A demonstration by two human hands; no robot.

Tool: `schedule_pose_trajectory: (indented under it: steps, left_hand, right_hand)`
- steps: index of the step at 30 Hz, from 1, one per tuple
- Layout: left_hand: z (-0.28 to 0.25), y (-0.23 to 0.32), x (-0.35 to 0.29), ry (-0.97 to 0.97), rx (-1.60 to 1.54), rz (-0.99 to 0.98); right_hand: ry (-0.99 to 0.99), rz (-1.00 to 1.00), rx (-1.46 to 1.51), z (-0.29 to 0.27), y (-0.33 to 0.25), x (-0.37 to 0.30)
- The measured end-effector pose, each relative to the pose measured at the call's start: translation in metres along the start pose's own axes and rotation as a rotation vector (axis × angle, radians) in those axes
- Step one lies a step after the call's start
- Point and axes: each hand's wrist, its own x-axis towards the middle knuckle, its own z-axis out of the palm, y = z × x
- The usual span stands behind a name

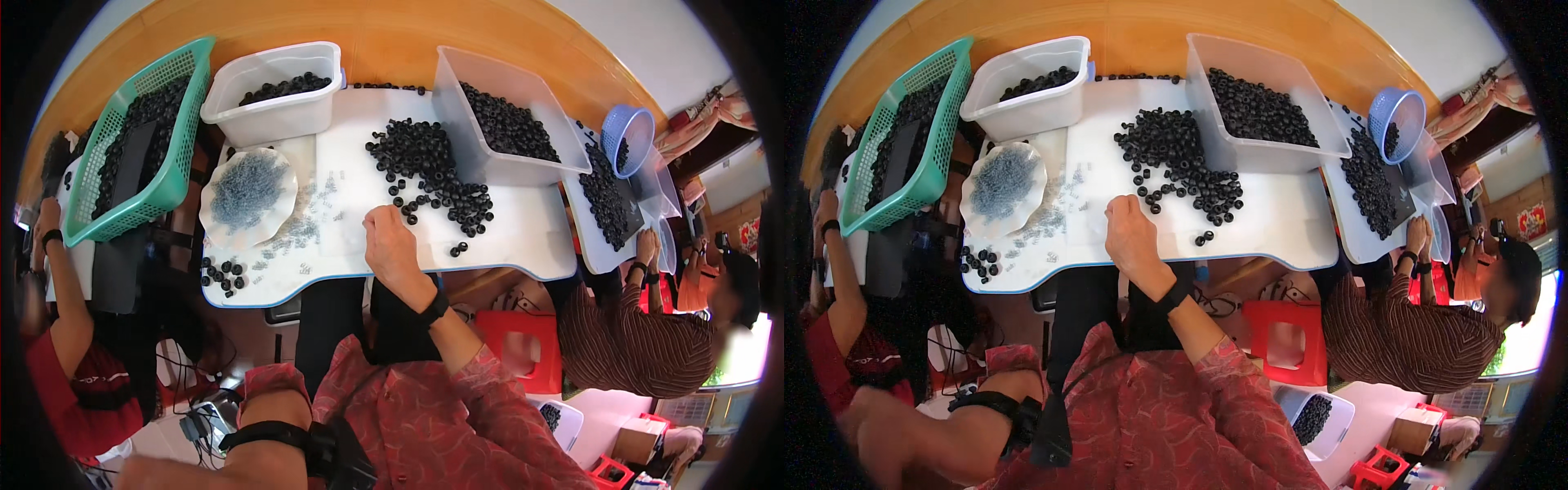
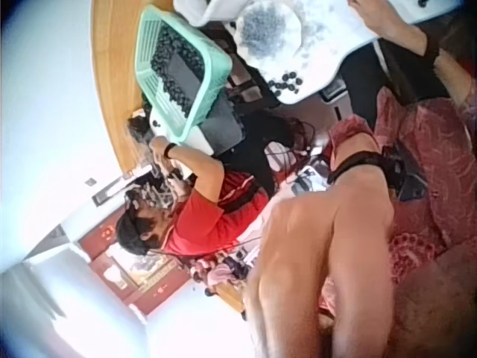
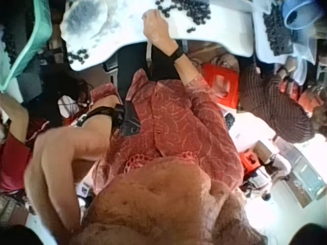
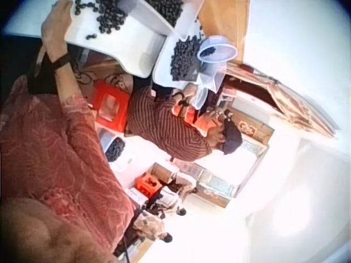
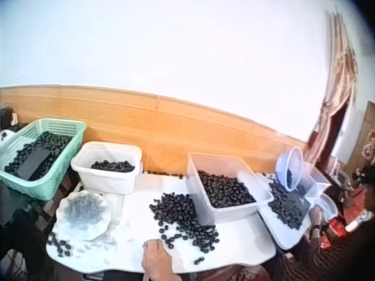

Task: Sorting and inspecting small black plastic or rubber components at a workspace.

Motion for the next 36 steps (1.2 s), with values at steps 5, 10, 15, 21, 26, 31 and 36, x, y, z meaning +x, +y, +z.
schedule_pose_trajectory:
  steps: [5, 10, 15, 21, 26, 31, 36]
  left_hand:
    - [0.012, 0.003, -0.001, -0.015, 0.033, 0.023]
    - [0.008, -0.003, 0.003, -0.006, 0.049, 0.023]
    - [0.005, -0.001, -0.005, 0.025, 0.112, -0.005]
    - [0.001, 0.0, -0.012, 0.039, 0.14, -0.063]
    - [-0.011, -0.004, -0.011, 0.113, 0.166, -0.103]
    - [-0.012, 0.0, -0.008, 0.115, 0.151, -0.092]
    - [-0.008, 0.016, -0.002, 0.091, 0.116, -0.042]
  right_hand:
    - [0.017, -0.03, 0.006, 0.004, 0.002, 0.001]
    - [0.038, -0.04, -0.019, 0.002, 0.003, 0.004]
    - [-0.017, -0.01, -0.017, 0.001, 0.0, 0.001]
    - [-0.047, 0.056, -0.016, -0.001, -0.003, 0.001]
    - [0.003, 0.004, 0.009, 0.002, -0.001, -0.005]
    - [0.041, -0.02, 0.008, 0.004, 0.001, 0.001]
    - [0.019, -0.003, 0.035, 0.002, -0.004, 0.0]
